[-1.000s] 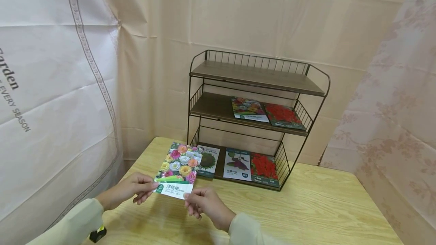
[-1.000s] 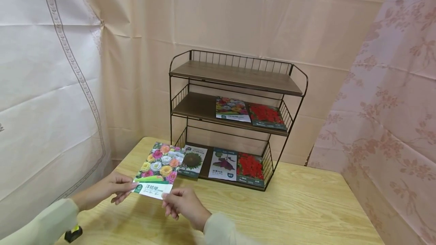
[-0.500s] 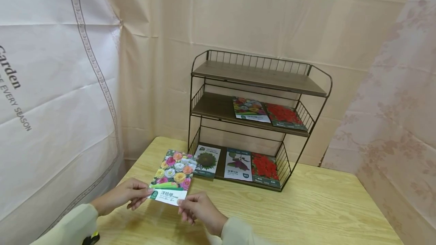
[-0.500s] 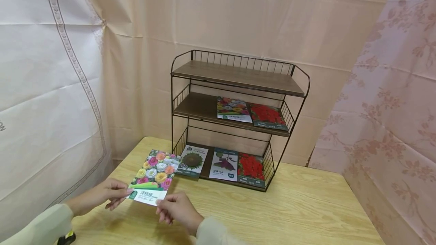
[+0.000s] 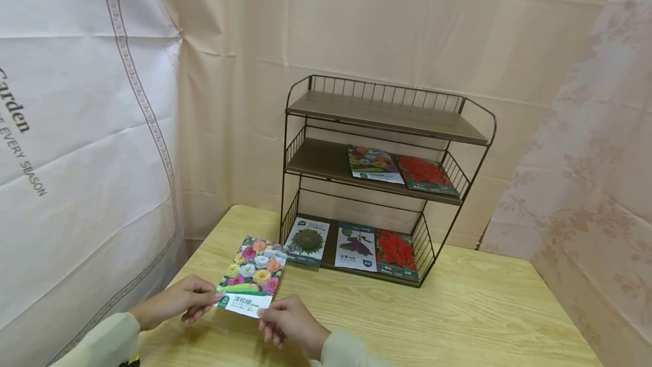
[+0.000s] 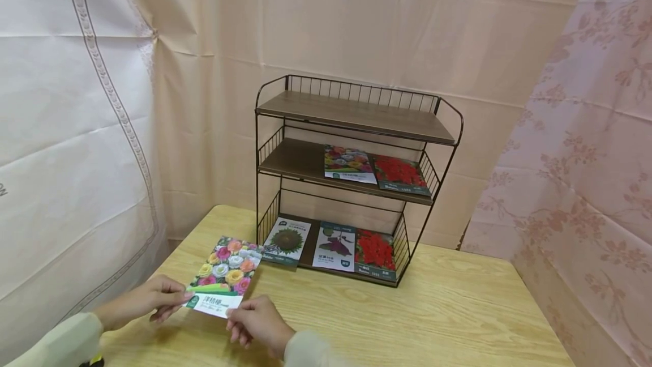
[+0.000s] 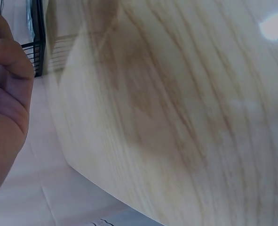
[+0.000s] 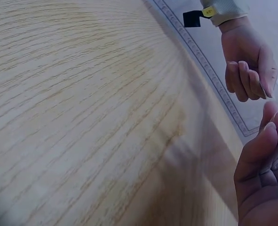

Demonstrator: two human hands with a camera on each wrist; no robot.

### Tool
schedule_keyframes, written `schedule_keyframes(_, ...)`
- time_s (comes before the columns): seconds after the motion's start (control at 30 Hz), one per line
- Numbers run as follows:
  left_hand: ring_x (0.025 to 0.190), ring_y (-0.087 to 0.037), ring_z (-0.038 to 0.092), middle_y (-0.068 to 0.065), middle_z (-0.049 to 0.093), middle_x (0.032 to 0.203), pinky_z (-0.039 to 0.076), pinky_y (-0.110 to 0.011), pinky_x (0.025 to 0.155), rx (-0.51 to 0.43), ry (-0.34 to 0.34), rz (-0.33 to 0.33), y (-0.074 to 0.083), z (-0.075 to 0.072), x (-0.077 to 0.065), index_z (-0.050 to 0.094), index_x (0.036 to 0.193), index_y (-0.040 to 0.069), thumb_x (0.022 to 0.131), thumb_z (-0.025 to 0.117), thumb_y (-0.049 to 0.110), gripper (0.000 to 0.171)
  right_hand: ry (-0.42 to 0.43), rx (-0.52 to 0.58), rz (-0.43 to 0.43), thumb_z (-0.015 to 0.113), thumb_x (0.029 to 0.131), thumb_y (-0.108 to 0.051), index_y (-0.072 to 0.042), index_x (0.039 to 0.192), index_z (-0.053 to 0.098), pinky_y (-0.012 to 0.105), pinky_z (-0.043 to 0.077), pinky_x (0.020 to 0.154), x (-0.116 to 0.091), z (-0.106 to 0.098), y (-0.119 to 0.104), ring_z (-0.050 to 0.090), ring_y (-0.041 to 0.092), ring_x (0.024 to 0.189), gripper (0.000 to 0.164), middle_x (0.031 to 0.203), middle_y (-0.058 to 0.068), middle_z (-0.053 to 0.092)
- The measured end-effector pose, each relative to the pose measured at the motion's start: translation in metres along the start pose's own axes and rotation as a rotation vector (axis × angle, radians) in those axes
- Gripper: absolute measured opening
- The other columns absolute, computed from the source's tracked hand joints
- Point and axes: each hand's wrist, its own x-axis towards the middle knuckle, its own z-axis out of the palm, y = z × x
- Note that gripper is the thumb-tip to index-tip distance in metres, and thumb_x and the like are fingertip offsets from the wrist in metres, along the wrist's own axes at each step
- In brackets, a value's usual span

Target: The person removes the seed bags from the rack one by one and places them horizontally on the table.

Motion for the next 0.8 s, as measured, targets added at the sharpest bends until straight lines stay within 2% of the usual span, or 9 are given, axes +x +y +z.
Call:
schedule_keyframes(0.13, 0.05, -0.007, 0.046, 0.002, 0.055, 0.059, 0.037, -0.018, 0.046, 0.0, -0.004, -0.011, -0.005, 0.0, -0.001, 0.053, 0.08, -0.018, 0.108, 0.055, 0.022, 0.049, 0.004, -0.01, 0.01, 0.069, 0.097, -0.019, 0.001, 0.074, 0.071, 0.018, 0.04, 0.042, 0.001, 0.004, 0.003, 0.045, 0.005, 0.044, 0.03, 0.056, -0.001, 0.059)
schedule_keyframes(0.33, 0.051, -0.005, 0.046, 0.004, 0.056, 0.061, 0.032, -0.019, 0.043, 0.004, -0.05, 0.01, -0.013, -0.001, -0.003, 0.055, 0.083, -0.021, 0.109, 0.053, 0.018, 0.047, 0.012, -0.013, 0.057, 0.069, 0.096, -0.016, -0.002, 0.072, 0.072, 0.017, 0.04, 0.04, 0.003, 0.009, 0.009, 0.044, 0.005, 0.043, 0.028, 0.055, -0.001, 0.059)
schedule_keyframes(0.6, 0.05, -0.006, 0.048, 0.002, 0.057, 0.061, 0.03, -0.02, 0.042, 0.023, -0.046, -0.038, -0.019, 0.002, -0.009, 0.058, 0.082, -0.018, 0.108, 0.055, 0.021, 0.047, -0.036, -0.008, 0.089, 0.067, 0.095, -0.013, -0.002, 0.071, 0.071, 0.017, 0.04, 0.039, 0.005, 0.012, 0.015, 0.043, 0.004, 0.042, 0.027, 0.054, -0.001, 0.058)
schedule_keyframes(0.8, 0.046, -0.005, 0.048, 0.003, 0.057, 0.057, 0.034, -0.017, 0.043, 0.031, -0.043, -0.082, -0.025, 0.005, -0.011, 0.06, 0.078, -0.014, 0.106, 0.058, 0.025, 0.049, -0.061, -0.005, 0.146, 0.066, 0.095, -0.012, -0.005, 0.069, 0.071, 0.016, 0.041, 0.039, 0.006, 0.014, 0.019, 0.044, 0.003, 0.042, 0.027, 0.055, -0.002, 0.058)
